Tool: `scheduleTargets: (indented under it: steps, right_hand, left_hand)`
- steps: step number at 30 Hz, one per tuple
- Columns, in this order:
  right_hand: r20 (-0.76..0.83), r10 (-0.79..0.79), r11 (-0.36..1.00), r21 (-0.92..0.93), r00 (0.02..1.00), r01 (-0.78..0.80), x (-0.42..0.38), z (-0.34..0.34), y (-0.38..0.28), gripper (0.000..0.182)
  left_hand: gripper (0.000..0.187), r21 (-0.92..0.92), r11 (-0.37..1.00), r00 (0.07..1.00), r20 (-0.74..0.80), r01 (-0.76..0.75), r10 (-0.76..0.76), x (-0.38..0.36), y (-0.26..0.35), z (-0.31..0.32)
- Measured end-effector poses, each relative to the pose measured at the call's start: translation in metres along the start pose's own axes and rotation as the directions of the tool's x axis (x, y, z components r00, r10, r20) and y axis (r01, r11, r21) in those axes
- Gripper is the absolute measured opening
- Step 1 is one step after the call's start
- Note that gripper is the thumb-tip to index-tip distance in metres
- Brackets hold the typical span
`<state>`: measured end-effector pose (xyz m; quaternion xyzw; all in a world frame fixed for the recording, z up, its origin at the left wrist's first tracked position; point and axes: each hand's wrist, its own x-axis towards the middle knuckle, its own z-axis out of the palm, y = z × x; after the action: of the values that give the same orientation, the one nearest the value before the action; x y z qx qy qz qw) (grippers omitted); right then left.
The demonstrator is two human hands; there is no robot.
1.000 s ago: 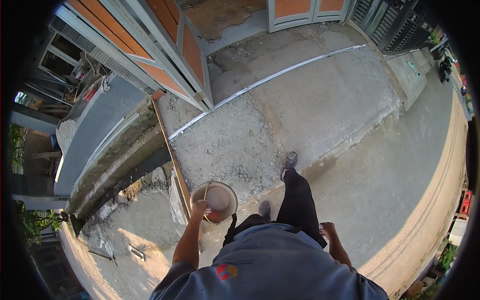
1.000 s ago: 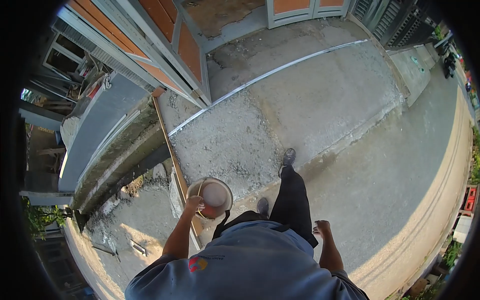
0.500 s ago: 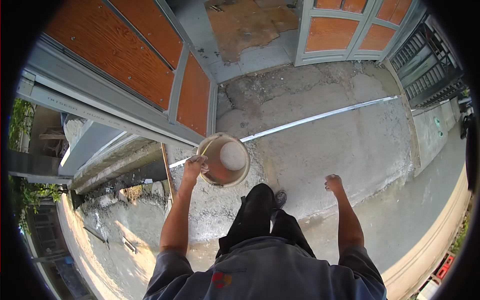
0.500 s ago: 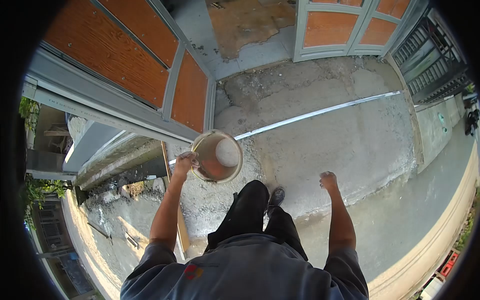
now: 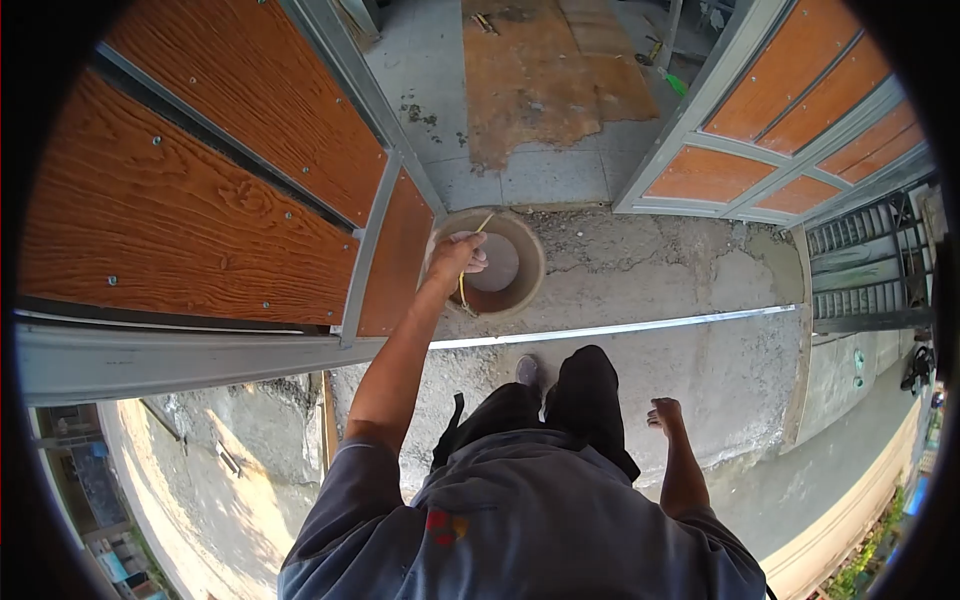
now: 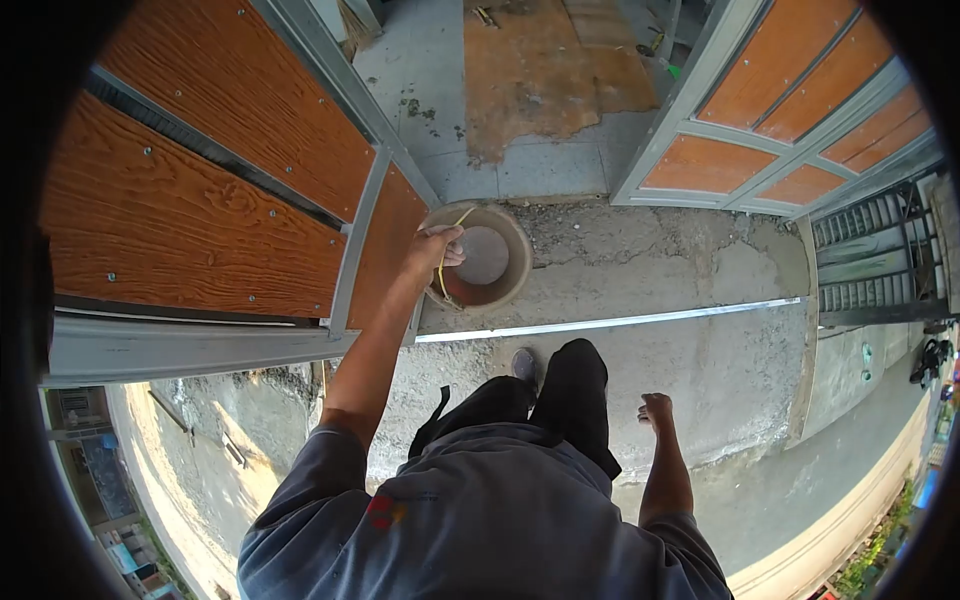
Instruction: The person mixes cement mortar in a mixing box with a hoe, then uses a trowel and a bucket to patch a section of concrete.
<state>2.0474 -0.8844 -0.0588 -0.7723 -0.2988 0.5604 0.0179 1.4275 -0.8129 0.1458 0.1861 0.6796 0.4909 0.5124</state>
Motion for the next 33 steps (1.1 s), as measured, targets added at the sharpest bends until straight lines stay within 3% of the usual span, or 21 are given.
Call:
scheduleTargets:
  steps: [2, 5, 6, 8, 9, 12, 13, 15, 19, 29, 33]
  right_hand:
    - [0.015, 0.114, 0.993, -0.005, 0.993, -0.114, 0.000, 0.000, -0.012, 0.036]
    - [0.059, 0.148, 0.989, 0.006, 0.987, -0.149, 0.018, 0.004, -0.035, 0.035]
    - [0.076, 0.131, 0.991, -0.037, 0.988, -0.129, 0.013, 0.006, -0.060, 0.033]
    - [0.125, 0.012, 0.999, -0.038, 0.992, -0.008, 0.077, 0.008, -0.060, 0.031]
    - [0.131, -0.003, 0.992, -0.124, 0.991, 0.019, 0.106, 0.003, -0.090, 0.032]
    - [0.167, 0.007, 0.953, -0.299, 0.986, 0.044, 0.067, 0.007, -0.227, 0.035]
    - [0.186, -0.003, 0.954, -0.295, 0.983, 0.058, 0.070, 0.009, -0.272, 0.036]
    - [0.190, 0.066, 0.997, -0.047, 0.980, -0.058, 0.085, 0.006, -0.336, 0.039]
    - [0.155, 0.017, 1.000, 0.000, 0.988, -0.018, 0.112, 0.004, -0.467, 0.038]
    - [0.225, 0.036, 0.995, -0.100, 0.974, -0.014, 0.189, 0.096, -0.672, 0.042]
    - [0.410, -0.029, 0.928, -0.327, 0.912, 0.176, 0.239, 0.130, -0.758, 0.046]
  left_hand:
    - [0.022, -0.017, 1.000, 1.000, -0.003, 0.003, -0.003, 0.046, 0.029, 0.011]
    - [0.020, -0.011, 1.000, 0.997, -0.070, -0.017, 0.016, 0.113, 0.076, 0.023]
    - [0.020, -0.023, 1.000, 0.997, -0.077, -0.021, 0.019, 0.140, 0.088, 0.023]
    - [0.019, -0.051, 0.998, 0.995, -0.101, -0.032, 0.027, 0.194, 0.110, 0.023]
    - [0.020, -0.065, 0.997, 0.993, -0.119, -0.032, 0.024, 0.221, 0.128, 0.023]
    - [0.020, -0.087, 0.996, 0.983, -0.178, 0.025, -0.040, 0.268, 0.161, 0.020]
    - [0.020, -0.092, 0.995, 0.979, -0.201, 0.030, -0.048, 0.284, 0.175, 0.019]
    - [0.019, -0.109, 0.993, 0.969, -0.237, 0.041, -0.066, 0.310, 0.203, 0.013]
    - [0.018, -0.119, 0.993, 0.943, -0.332, -0.009, -0.032, 0.368, 0.247, -0.006]
    - [0.018, -0.325, 0.945, 0.886, -0.446, -0.032, -0.123, 0.531, 0.322, -0.082]
    - [0.023, -0.405, 0.914, 0.864, -0.467, -0.022, -0.186, 0.594, 0.338, -0.120]
